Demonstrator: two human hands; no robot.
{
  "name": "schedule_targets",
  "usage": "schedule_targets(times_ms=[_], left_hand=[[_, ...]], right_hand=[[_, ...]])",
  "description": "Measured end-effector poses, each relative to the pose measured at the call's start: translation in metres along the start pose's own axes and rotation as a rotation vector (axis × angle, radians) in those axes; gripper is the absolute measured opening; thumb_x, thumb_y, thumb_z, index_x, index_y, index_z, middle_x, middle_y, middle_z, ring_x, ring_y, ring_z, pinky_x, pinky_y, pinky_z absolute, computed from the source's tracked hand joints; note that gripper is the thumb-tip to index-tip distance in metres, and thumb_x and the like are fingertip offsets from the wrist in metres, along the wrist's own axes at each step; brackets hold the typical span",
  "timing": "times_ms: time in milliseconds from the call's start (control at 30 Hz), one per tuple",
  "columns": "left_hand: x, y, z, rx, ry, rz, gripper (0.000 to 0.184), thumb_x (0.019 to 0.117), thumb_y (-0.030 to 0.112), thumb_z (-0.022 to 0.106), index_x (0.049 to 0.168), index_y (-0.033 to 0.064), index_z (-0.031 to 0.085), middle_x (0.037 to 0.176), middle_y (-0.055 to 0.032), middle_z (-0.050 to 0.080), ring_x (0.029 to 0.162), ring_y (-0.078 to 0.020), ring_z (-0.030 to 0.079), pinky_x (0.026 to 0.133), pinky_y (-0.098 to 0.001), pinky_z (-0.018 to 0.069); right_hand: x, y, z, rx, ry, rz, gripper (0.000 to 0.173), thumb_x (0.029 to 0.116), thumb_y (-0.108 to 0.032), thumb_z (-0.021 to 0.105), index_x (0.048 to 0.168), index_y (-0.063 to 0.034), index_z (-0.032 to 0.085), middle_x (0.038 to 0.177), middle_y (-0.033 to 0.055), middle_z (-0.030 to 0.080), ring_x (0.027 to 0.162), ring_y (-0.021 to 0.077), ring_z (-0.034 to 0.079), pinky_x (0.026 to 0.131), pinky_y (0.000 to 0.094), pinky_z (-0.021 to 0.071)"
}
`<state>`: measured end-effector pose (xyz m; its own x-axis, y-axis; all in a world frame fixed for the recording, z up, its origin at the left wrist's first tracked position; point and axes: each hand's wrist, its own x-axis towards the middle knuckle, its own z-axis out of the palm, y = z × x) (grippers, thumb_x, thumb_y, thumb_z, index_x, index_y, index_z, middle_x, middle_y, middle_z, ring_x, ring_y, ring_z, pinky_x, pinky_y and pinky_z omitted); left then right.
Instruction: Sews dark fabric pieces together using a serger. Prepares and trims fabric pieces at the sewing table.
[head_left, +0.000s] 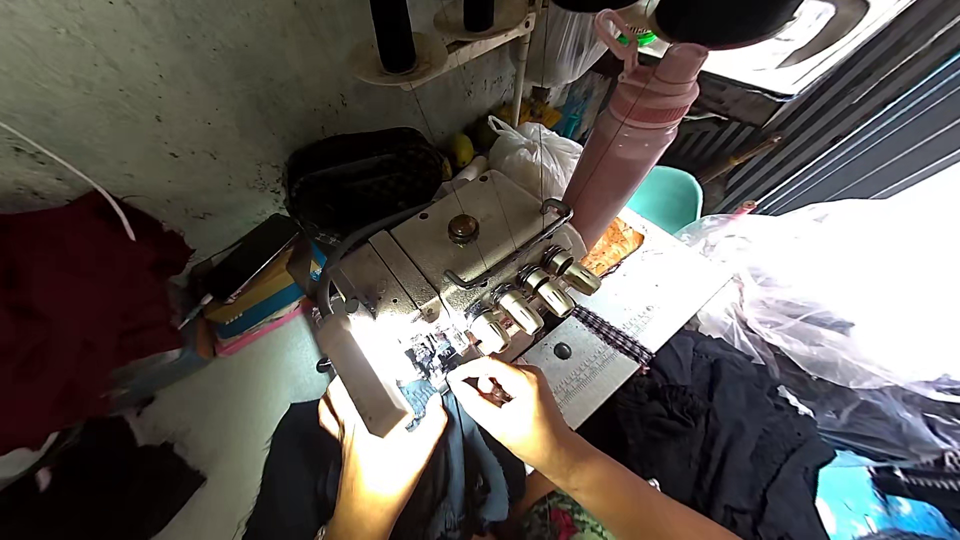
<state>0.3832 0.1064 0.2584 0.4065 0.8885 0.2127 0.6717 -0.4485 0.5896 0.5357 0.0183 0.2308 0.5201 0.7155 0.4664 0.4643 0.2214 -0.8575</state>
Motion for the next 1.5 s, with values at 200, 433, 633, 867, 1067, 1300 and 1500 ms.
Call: schedule_targets(times_ms=[200,433,633,867,1067,1300,1500], left_hand=[[0.001,-0.001,0.002,-0.005,0.028,-0.002,0.09,0.0697,0.061,0.068,0.127,-0.0083,0.06,0.137,-0.0342,0.052,0.134,-0.05,0.041,0.11,-0.0605,0.0315],[0.002,0.002,0.002,-0.012,0.025,-0.032,0.091,0.0698,0.06,0.069,0.13,-0.008,0.06,0.141,-0.0357,0.048,0.137,-0.0523,0.037,0.11,-0.0618,0.0305],[0.003,0.002,0.001,-0.009,0.023,-0.049,0.093,0.0704,0.061,0.069,0.131,-0.0084,0.057,0.144,-0.0378,0.044,0.14,-0.0552,0.033,0.111,-0.0635,0.0286],[0.006,-0.002,0.003,-0.035,0.028,-0.048,0.093,0.0678,0.061,0.07,0.13,-0.007,0.058,0.145,-0.0368,0.044,0.141,-0.0537,0.032,0.115,-0.0625,0.0252],[0.009,-0.001,0.002,-0.012,0.02,-0.075,0.1,0.0676,0.063,0.068,0.135,-0.0091,0.054,0.145,-0.0356,0.045,0.143,-0.0549,0.03,0.115,-0.0633,0.0238],[0.036,-0.021,-0.009,-0.021,0.044,0.139,0.059,0.0832,0.039,0.069,0.117,-0.0089,0.067,0.124,-0.0254,0.065,0.128,-0.0416,0.052,0.112,-0.0634,0.0275],[0.038,-0.017,-0.012,0.146,0.118,0.299,0.058,0.0846,0.044,0.065,0.112,-0.0073,0.068,0.114,-0.0236,0.069,0.121,-0.0381,0.061,0.113,-0.0679,0.0201]], right_hand=[[0.0,0.0,-0.001,-0.07,0.008,0.017,0.017,0.0878,-0.018,0.071,0.1,-0.0107,0.08,0.071,-0.0043,0.067,0.056,-0.0021,0.051,0.054,0.0154,0.0427],[0.001,-0.001,-0.002,-0.108,-0.003,0.028,0.018,0.0883,-0.02,0.07,0.099,-0.0109,0.081,0.069,-0.0036,0.067,0.055,-0.0007,0.051,0.053,0.0168,0.0421],[0.002,0.0,0.001,-0.111,0.016,0.055,0.015,0.0884,-0.023,0.071,0.091,-0.0103,0.077,0.068,-0.0044,0.065,0.056,-0.0007,0.052,0.052,0.017,0.0424],[0.002,0.0,0.003,-0.156,0.035,0.05,0.016,0.0882,-0.025,0.071,0.082,-0.0104,0.072,0.063,-0.0043,0.061,0.053,0.0009,0.05,0.049,0.0192,0.0401],[0.003,0.0,0.004,-0.167,0.047,0.045,0.015,0.0873,-0.024,0.071,0.081,-0.0105,0.071,0.062,-0.0043,0.059,0.053,0.0013,0.05,0.048,0.0195,0.0396],[0.002,0.0,0.004,-0.178,0.044,0.046,0.013,0.0857,-0.022,0.07,0.081,-0.0104,0.071,0.063,-0.004,0.061,0.054,0.0015,0.052,0.049,0.0196,0.0414],[0.002,0.0,0.004,-0.186,0.042,0.047,0.015,0.0866,-0.023,0.07,0.08,-0.0102,0.07,0.063,-0.0032,0.061,0.054,0.003,0.053,0.049,0.021,0.0419]])
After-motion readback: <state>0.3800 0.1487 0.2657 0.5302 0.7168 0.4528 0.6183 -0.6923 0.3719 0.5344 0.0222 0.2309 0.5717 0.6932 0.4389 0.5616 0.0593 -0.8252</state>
